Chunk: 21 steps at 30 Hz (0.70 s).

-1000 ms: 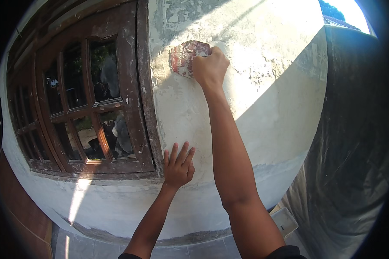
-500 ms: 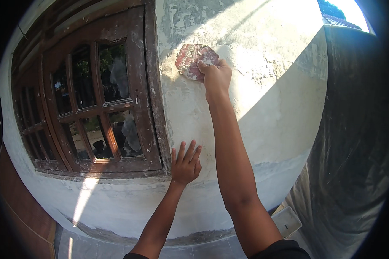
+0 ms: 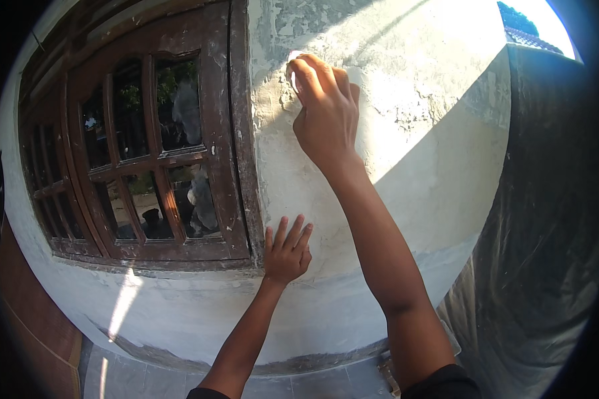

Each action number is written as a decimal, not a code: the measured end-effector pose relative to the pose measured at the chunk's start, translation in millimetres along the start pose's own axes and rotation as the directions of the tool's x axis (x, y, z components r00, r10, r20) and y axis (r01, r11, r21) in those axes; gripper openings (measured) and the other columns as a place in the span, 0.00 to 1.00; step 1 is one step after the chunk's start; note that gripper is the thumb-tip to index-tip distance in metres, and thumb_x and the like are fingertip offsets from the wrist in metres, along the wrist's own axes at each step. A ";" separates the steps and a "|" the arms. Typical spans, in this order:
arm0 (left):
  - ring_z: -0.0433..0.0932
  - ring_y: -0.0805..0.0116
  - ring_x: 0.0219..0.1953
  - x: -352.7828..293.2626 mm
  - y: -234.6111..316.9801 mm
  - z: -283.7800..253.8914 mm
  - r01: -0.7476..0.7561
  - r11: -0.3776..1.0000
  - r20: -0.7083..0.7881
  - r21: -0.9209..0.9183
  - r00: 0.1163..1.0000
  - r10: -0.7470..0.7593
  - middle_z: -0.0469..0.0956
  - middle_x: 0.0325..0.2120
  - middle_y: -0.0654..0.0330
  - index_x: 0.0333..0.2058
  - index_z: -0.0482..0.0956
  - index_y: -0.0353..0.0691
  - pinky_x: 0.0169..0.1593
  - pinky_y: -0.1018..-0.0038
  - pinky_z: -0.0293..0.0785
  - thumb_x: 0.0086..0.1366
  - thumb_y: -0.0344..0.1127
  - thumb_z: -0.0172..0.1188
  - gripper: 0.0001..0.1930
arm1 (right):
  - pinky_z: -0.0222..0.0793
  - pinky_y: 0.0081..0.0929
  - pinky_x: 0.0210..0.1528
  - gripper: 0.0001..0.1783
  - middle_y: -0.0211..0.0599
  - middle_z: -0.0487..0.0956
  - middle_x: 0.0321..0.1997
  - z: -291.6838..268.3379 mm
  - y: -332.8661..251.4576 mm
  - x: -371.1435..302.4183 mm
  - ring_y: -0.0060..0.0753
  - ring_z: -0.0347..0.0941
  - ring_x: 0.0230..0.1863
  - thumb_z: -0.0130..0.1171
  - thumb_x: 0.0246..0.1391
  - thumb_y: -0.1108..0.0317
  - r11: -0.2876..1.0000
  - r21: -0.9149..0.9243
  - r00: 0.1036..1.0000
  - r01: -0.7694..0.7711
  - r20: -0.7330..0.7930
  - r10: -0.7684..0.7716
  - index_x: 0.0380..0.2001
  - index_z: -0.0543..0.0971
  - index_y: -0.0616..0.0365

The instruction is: The person sands a patched area on an exterior wall with sandpaper.

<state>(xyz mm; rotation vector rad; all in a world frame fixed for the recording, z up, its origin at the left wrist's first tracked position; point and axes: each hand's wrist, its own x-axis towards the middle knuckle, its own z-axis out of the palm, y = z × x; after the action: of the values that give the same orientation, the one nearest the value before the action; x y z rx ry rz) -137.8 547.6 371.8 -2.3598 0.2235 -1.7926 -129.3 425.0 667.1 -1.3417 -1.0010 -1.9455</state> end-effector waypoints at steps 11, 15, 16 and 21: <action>0.57 0.56 0.73 3.0 -1.1 -3.0 0.006 0.999 0.000 -0.036 1.000 -0.006 0.67 0.68 0.65 0.62 0.75 0.56 0.75 0.49 0.40 0.65 0.41 0.51 0.26 | 0.58 0.39 0.57 0.29 0.29 0.77 0.58 -1.8 -16.3 -126.4 0.38 0.71 0.57 0.63 0.38 0.77 0.996 0.011 0.947 0.091 0.309 -0.090 0.49 0.82 0.48; 0.57 0.56 0.73 4.3 -4.0 0.4 0.008 1.000 -0.014 -0.003 1.000 -0.008 0.67 0.68 0.65 0.63 0.74 0.56 0.75 0.50 0.40 0.65 0.41 0.51 0.26 | 0.61 0.36 0.51 0.15 0.25 0.79 0.50 -6.3 -18.3 -102.7 0.33 0.74 0.50 0.64 0.48 0.74 0.990 0.020 0.981 0.141 0.130 -0.142 0.41 0.83 0.51; 0.57 0.56 0.73 3.4 -3.6 1.4 0.008 1.000 -0.008 -0.006 1.000 -0.008 0.66 0.68 0.65 0.63 0.74 0.56 0.75 0.50 0.40 0.65 0.41 0.51 0.26 | 0.61 0.35 0.50 0.13 0.25 0.79 0.49 0.1 -16.4 -76.5 0.32 0.74 0.48 0.64 0.49 0.74 0.988 0.006 0.987 0.152 0.052 -0.152 0.40 0.83 0.52; 0.57 0.56 0.73 6.0 4.3 0.3 -0.002 0.999 0.011 -0.037 1.000 0.002 0.66 0.68 0.65 0.63 0.74 0.56 0.75 0.50 0.39 0.66 0.41 0.50 0.26 | 0.61 0.38 0.54 0.18 0.26 0.77 0.52 37.6 12.0 -35.2 0.34 0.73 0.52 0.65 0.42 0.76 0.982 -0.008 0.973 0.189 0.136 -0.186 0.40 0.81 0.52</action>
<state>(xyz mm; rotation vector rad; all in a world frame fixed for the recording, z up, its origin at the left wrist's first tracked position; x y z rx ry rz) -136.0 542.1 376.4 -2.3934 0.2598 -1.7894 -88.5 450.7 645.3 -1.4519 -1.2146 -2.0286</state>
